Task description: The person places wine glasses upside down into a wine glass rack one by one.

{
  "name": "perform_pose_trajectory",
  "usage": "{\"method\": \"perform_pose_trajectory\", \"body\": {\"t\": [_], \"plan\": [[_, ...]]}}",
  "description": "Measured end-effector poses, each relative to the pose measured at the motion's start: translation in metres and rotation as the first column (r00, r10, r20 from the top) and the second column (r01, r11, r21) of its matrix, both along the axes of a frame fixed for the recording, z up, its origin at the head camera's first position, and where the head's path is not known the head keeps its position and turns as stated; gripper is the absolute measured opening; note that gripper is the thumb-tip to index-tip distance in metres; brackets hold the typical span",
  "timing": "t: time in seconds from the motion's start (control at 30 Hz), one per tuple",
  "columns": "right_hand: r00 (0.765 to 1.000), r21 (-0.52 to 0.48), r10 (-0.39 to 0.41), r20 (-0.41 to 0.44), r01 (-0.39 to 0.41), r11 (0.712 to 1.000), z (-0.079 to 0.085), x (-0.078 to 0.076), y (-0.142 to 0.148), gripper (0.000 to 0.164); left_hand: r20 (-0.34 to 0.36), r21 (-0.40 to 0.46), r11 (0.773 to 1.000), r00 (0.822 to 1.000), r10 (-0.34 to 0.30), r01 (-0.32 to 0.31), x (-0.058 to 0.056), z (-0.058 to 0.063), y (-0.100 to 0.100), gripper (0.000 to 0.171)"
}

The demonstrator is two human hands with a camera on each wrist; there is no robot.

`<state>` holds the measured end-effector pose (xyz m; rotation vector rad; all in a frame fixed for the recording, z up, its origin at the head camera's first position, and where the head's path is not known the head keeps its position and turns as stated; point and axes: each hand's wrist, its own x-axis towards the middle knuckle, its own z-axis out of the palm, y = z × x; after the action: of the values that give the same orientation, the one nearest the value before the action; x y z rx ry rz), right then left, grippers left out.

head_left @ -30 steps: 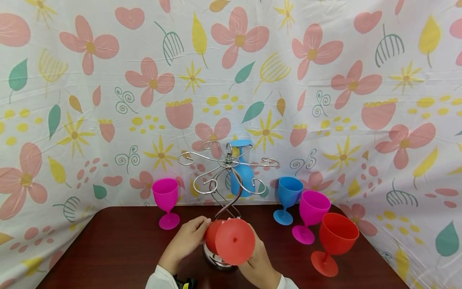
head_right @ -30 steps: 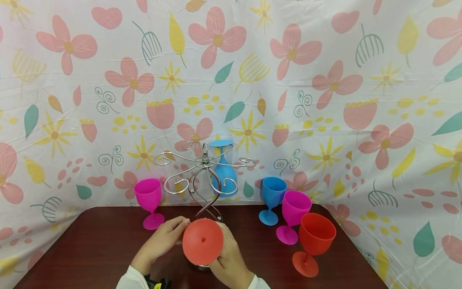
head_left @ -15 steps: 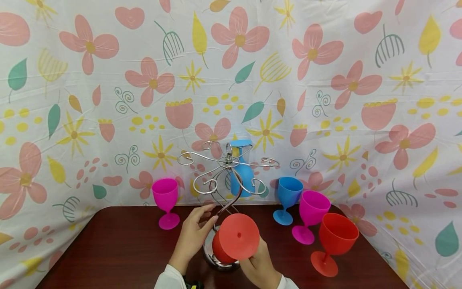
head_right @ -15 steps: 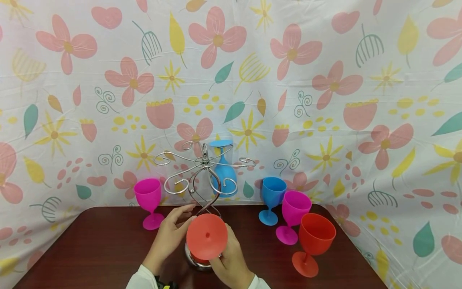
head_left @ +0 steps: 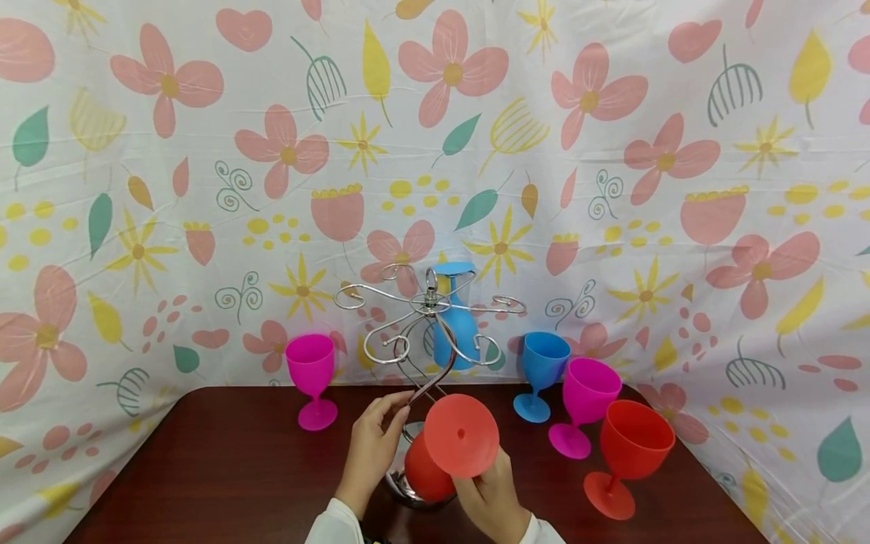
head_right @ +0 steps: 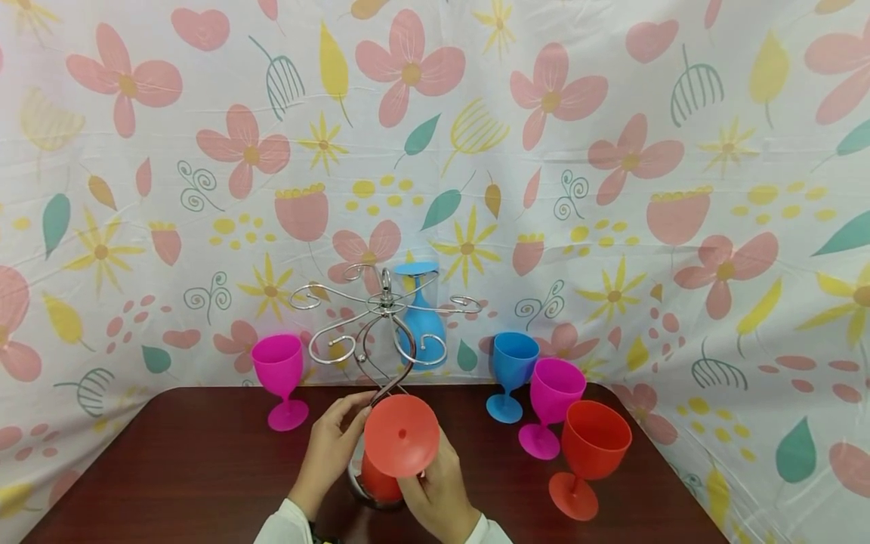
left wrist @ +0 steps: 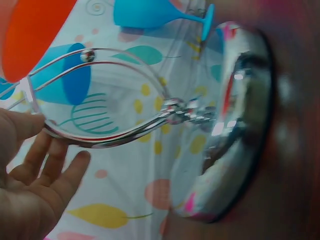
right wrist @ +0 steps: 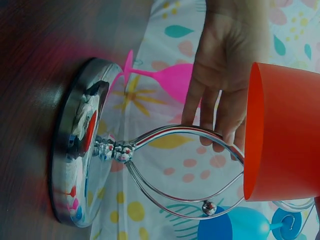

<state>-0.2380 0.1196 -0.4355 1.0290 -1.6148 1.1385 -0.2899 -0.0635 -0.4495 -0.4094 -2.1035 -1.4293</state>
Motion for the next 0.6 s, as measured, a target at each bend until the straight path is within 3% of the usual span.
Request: {"method": "perform_pose_trajectory", "body": {"t": [0.23,0.33,0.47,0.6], "plan": [[0.999,0.018,-0.038,0.033,0.038,0.999,-0.001,-0.002,0.000,0.025,-0.032,0.033,0.999,0.999,0.002,-0.001,-0.003,-0.005,0.001,0.023],[0.995,0.040,-0.096,0.036,0.095,0.995,0.000,-0.003,0.004,0.022,-0.055,0.024,1.000,0.998,0.002,-0.001,-0.003,-0.006,0.001,0.023],[0.978,0.078,-0.200,0.055,0.195,0.978,0.003,-0.007,0.017,0.027,-0.066,0.018,1.000,0.998,0.000,0.001,-0.004,-0.007,0.002,0.023],[0.946,0.117,-0.299,0.128,0.285,0.951,0.008,-0.015,0.030,0.035,-0.057,0.031,1.000,0.998,0.000,0.001,-0.004,-0.008,0.002,0.023]]}}
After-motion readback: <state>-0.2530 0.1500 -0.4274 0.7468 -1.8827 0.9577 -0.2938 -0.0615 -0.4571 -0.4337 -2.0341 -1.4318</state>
